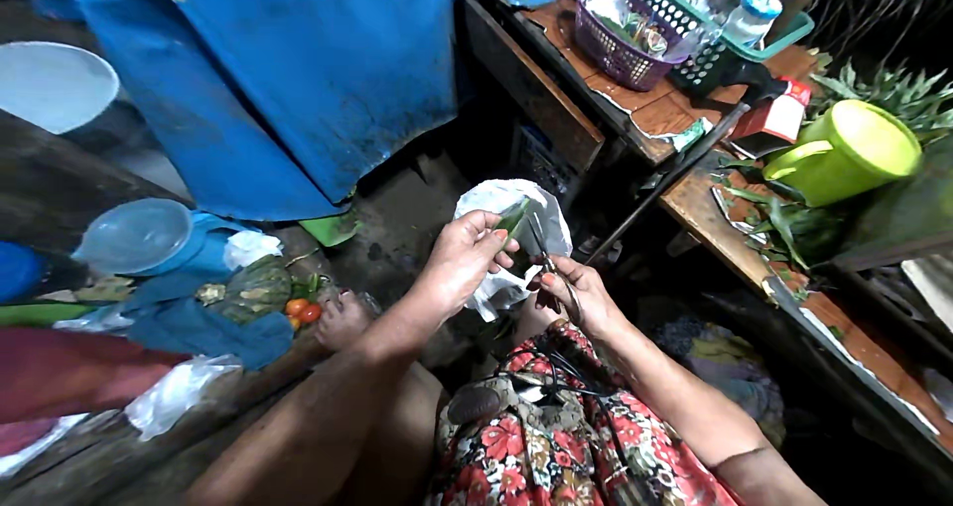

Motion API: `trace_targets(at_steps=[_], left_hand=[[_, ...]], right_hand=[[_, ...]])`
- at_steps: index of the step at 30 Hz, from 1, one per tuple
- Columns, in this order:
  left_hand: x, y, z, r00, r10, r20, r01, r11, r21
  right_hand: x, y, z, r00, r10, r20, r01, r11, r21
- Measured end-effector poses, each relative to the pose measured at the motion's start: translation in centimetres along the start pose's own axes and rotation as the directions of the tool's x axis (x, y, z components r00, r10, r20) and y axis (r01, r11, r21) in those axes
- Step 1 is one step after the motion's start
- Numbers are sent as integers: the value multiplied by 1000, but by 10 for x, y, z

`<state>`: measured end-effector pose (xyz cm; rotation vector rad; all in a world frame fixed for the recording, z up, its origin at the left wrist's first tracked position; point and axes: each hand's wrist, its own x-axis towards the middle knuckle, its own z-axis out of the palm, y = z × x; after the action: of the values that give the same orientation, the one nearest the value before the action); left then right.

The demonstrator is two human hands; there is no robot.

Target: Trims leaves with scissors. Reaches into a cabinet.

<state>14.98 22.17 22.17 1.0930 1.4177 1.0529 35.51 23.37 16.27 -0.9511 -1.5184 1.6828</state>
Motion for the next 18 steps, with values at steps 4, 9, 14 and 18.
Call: trace_targets(at_steps=[4,9,14,18], left_hand=[[5,-4,-4,998,-52,24,53,997,-51],[3,-6,-1,987,-91,131,91,996,9],[1,-4,0,980,-113,164,100,992,83],[3,-6,-2,974,-127,187,111,990,91]], right_hand=[[-2,-1,0,999,13,48,-11,999,-35],[-1,-2,2,998,32,45,-30,999,-42],[0,-3,3,999,35,9,-35,998,-42],[0,-3,2,1000,23,-11,-24,997,-78]])
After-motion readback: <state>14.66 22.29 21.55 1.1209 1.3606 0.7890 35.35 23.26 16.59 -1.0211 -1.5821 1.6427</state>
